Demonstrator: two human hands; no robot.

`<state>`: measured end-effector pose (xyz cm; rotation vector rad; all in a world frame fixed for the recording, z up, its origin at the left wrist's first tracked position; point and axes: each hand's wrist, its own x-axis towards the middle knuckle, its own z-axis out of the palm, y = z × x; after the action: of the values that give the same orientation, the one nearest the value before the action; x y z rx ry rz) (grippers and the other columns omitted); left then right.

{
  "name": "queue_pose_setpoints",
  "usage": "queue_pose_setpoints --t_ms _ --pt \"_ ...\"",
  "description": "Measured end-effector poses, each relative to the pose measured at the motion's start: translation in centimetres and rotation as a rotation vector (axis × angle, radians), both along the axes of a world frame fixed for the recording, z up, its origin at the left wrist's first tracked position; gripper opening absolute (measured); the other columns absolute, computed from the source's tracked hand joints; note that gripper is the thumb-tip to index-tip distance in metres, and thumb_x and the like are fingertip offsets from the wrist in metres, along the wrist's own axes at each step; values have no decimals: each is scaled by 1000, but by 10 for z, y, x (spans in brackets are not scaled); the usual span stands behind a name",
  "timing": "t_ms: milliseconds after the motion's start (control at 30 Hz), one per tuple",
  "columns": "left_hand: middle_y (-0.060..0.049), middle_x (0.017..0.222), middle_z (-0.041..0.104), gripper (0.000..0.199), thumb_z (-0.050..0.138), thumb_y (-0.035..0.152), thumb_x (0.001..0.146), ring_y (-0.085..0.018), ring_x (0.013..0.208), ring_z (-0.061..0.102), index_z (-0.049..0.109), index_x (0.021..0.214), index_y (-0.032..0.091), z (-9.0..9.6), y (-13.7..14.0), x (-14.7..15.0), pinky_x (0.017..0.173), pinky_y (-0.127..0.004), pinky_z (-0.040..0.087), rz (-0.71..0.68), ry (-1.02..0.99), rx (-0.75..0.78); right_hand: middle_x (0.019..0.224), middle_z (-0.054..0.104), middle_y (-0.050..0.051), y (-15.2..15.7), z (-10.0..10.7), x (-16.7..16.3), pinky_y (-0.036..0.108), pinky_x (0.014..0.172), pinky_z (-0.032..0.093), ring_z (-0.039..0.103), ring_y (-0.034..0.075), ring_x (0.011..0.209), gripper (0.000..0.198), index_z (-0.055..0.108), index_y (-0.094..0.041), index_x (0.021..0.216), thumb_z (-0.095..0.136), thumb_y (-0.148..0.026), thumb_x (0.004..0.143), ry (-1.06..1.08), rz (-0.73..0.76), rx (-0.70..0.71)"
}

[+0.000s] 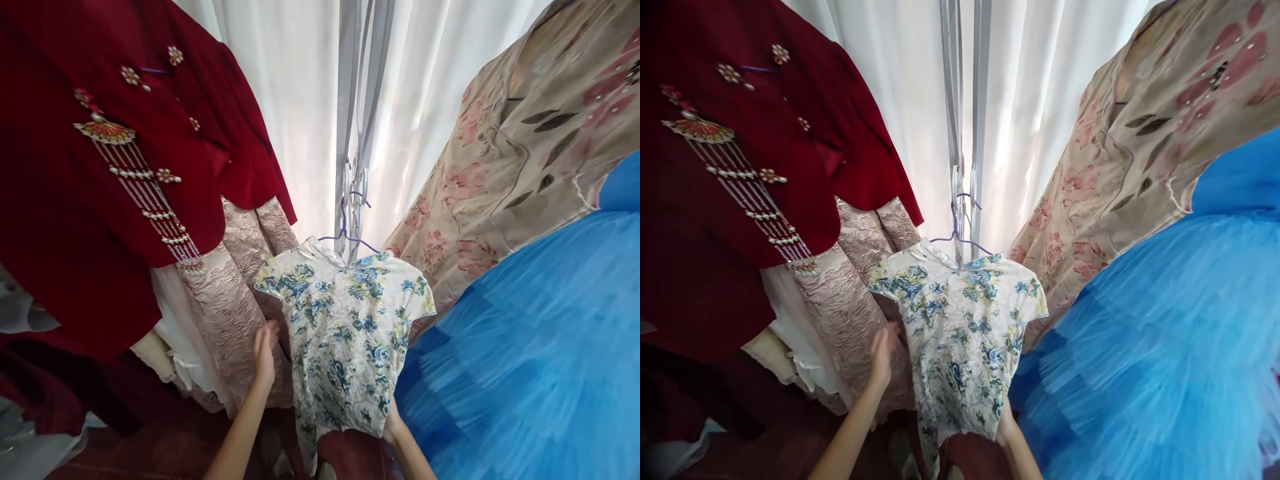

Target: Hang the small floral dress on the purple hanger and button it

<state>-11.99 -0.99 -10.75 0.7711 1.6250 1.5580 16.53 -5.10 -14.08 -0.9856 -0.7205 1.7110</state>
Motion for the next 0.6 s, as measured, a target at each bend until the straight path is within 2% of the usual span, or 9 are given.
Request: queue_pose_setpoints --t_ms 67,133,200,267,333,400,467,600 --pt "-15 157 39 61 47 55 94 -29 146 39 41 145 21 54 20 -10 120 -42 33 138 262 324 106 77 12 -5 -12 10 57 99 50 63 40 119 75 80 -27 102 61 -89 63 36 -27 -31" --pt "-14 155 42 56 47 46 97 -27 146 38 41 148 22 119 39 -4 122 -41 30 4 610 538 104 78 13 -6 -16 16 57 104 46 63 40 120 80 80 -24 100 63 -90 59 17 -79 -28" --pt "-12 150 49 52 50 39 97 -27 144 39 46 146 22 176 56 14 122 -44 28 -177 941 614 105 77 13 -3 -12 17 54 110 42 63 39 121 73 78 -21 104 75 -79 59 -94 -130 38" --pt "-11 144 55 47 55 36 96 -30 140 41 53 140 22 213 73 37 121 -49 26 -285 1144 613 106 77 12 0 -5 13 51 114 37 62 38 121 65 77 -19 104 86 -64 58 -242 -168 104" --pt "-11 130 65 37 55 35 95 -29 123 56 62 129 20 230 88 54 110 -45 39 -406 1190 580 105 77 12 -1 1 8 52 115 36 63 39 120 61 77 -18 101 87 -61 58 -346 -208 126" --pt "-8 111 72 28 53 35 96 -25 100 65 70 112 19 236 101 62 90 -36 48 -468 1116 539 105 77 12 -7 3 5 52 114 38 63 39 120 59 77 -19 100 84 -63 61 -385 -245 131" --pt "-6 96 74 27 54 37 95 -21 85 65 73 97 18 240 111 61 76 -31 47 -450 1010 527 106 76 11 -15 6 3 51 113 40 63 37 119 56 77 -20 101 82 -63 65 -398 -246 148" --pt "-6 87 73 26 57 36 91 -19 81 62 72 87 15 253 125 45 74 -28 44 -403 905 598 106 76 11 -25 22 2 51 111 41 64 37 117 52 77 -19 102 78 -62 72 -405 -211 201"
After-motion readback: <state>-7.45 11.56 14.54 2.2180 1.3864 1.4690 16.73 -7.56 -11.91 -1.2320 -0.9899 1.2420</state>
